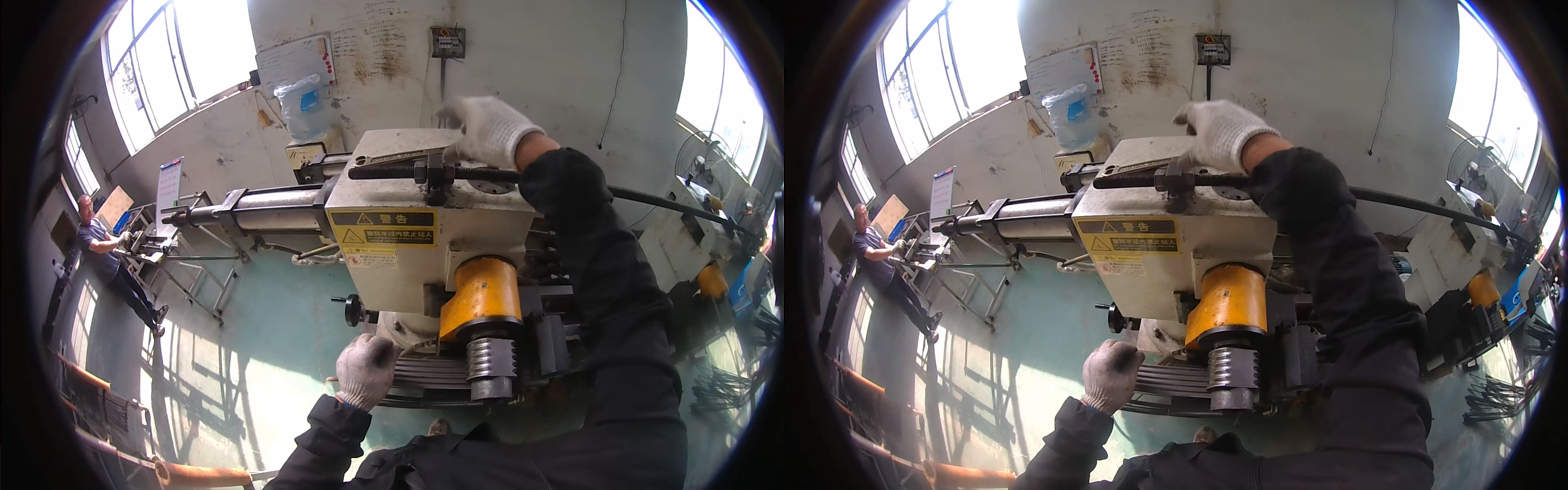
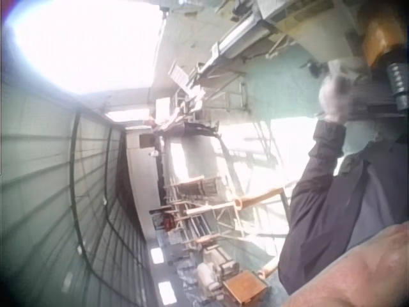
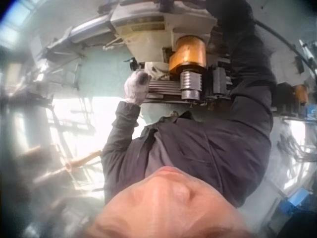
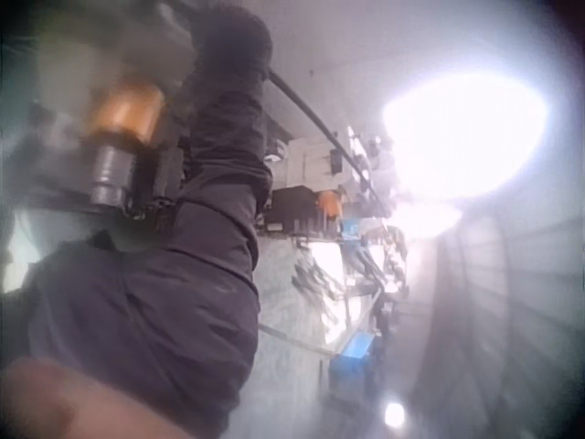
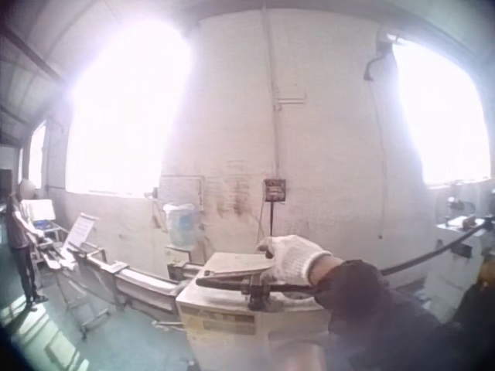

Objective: The person measures a metal rod with a tape measure, then operates a pipe bending machine to bend the rod. The person adjusts the machine's clamps and levers, inserts the rod, and bends it to a desired angle.

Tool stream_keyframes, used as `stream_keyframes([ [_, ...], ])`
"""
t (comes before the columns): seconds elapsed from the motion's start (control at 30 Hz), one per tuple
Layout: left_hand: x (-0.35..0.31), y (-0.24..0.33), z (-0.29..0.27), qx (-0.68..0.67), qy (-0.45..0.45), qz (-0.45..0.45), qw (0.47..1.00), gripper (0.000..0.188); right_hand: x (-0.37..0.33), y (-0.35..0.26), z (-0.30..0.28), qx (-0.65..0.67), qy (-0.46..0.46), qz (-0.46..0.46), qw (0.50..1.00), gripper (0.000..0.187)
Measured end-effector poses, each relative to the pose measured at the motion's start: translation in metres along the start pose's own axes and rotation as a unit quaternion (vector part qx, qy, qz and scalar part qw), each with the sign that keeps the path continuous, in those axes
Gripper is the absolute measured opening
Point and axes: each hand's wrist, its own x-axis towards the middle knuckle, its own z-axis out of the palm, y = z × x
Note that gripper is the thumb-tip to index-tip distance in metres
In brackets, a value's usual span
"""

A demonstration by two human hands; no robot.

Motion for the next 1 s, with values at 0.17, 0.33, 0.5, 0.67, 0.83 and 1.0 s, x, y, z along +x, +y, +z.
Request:
stream_keyframes([
  [0.17, 0.006, -0.005, 0.055, 0.087, -0.133, 0.088, 0.983, 0.016, 0.011, 0.017, 0.021, -0.031, 0.038, 0.053, 0.997, 0.032],
  [0.33, 0.011, -0.007, 0.065, 0.045, -0.122, 0.126, 0.983, 0.011, 0.002, -0.054, 0.014, -0.028, -0.148, -0.043, 0.988, 0.034],
  [0.5, 0.020, -0.011, 0.059, 0.033, -0.135, 0.119, 0.983, 0.014, -0.005, -0.079, -0.022, 0.381, -0.145, 0.168, 0.898, 0.036],
  [0.67, 0.018, -0.012, 0.059, 0.016, -0.150, 0.104, 0.983, 0.014, 0.008, -0.073, -0.010, -0.040, -0.175, -0.009, 0.984, 0.052],
  [0.83, 0.021, -0.015, 0.059, 0.006, -0.159, 0.113, 0.981, 0.012, 0.031, -0.061, 0.006, 0.374, -0.082, 0.170, 0.908, 0.042],
  [1.0, 0.022, -0.013, 0.055, -0.005, -0.165, 0.096, 0.982, 0.013, 0.107, -0.017, 0.081, -0.061, -0.316, -0.073, 0.944, 0.061],
])
